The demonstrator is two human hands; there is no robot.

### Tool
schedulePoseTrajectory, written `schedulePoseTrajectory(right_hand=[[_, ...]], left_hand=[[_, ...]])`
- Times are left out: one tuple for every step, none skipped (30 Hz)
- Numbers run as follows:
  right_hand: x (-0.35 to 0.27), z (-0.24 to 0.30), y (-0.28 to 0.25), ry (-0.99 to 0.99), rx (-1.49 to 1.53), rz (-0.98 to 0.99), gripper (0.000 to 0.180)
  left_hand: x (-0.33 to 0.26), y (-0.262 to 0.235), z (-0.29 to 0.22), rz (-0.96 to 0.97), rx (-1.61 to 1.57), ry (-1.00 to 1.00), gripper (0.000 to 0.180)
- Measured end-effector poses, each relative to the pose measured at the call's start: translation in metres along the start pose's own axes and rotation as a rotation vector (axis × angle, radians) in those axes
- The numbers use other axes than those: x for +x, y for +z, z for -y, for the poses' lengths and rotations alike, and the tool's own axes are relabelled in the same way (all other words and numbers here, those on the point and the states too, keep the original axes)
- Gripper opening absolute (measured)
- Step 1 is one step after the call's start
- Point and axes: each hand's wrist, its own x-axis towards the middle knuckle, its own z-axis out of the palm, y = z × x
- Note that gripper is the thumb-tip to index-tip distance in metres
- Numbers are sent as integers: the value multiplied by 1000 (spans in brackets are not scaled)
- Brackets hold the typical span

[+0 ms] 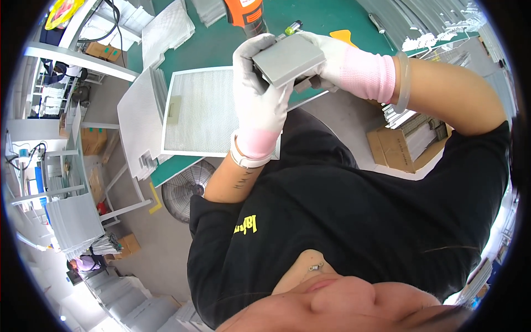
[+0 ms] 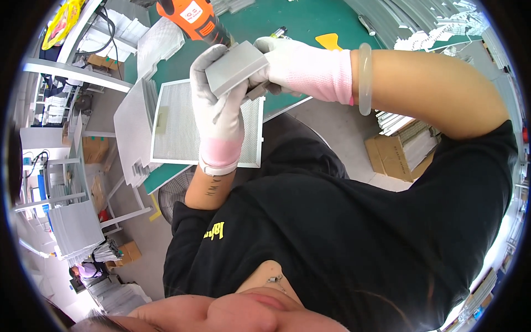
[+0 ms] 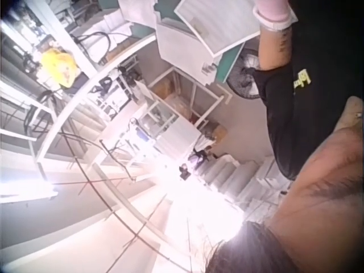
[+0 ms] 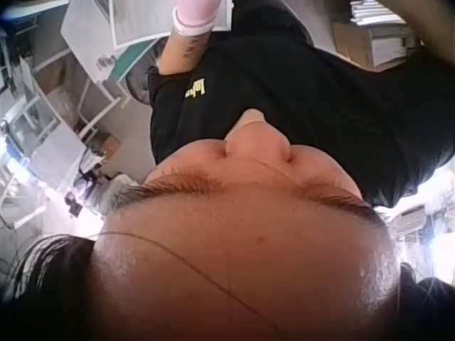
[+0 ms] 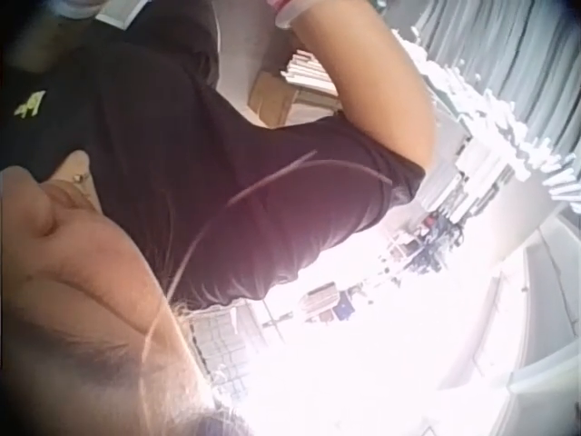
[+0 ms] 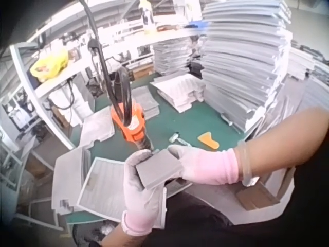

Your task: Assembling filter units by placing mesh sheets into frames and securing them with power tools and a hammer.

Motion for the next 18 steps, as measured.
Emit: schedulePoseTrajectory(right_hand=[[2,-2,2,22,16,-27,40],[5,-4,4,23,19,-23,40],[7,-8,6,-25,-21,-57,40],[8,-9,8,-73,-60,-91,40],[9,-10,11,-73,-56,-87,40],[9,-11,13,-93,2,-86,40],[9,-12,15,-113,60,-86,40],[11,-14,15,-111,65,-81,40],[13,-15,13,-94,25,-74,39],[14,-16,13,-76,-15,-68,39],[13,-18,15,-78,-13,-66,39],[12,-19,17,-101,-9,-53,37],[11,-20,18,-125,-6,-41,35],[7,-19,19,-127,-5,-42,35],[4,-16,19,-156,33,-40,34],[1,-14,19,-185,71,-40,33],[-1,-11,18,-186,73,-38,33],[-3,-7,18,-148,52,-27,32]], left_hand=[[-1,1,-3,-6,-180,-141,49],[-2,-1,-3,-8,-177,-145,49],[0,-3,-2,20,-204,-137,50],[1,-6,-1,49,-230,-130,50],[2,-8,-1,46,-226,-133,50],[2,-11,0,61,-243,-151,51],[3,-14,-1,76,-260,-168,52],[5,-17,-2,96,-198,-170,52],[7,-20,-2,95,-194,-171,52],[9,-22,-2,129,-176,-145,51],[9,-23,-2,162,-159,-118,50],[9,-23,-2,162,-157,-117,50],[8,-22,-2,140,-69,-68,48],[8,-21,-2,118,18,-19,47],[8,-22,-1,116,22,-20,47],[8,-25,-1,135,94,26,47],[9,-27,-1,155,166,72,46],[9,-29,-2,154,166,73,46]])
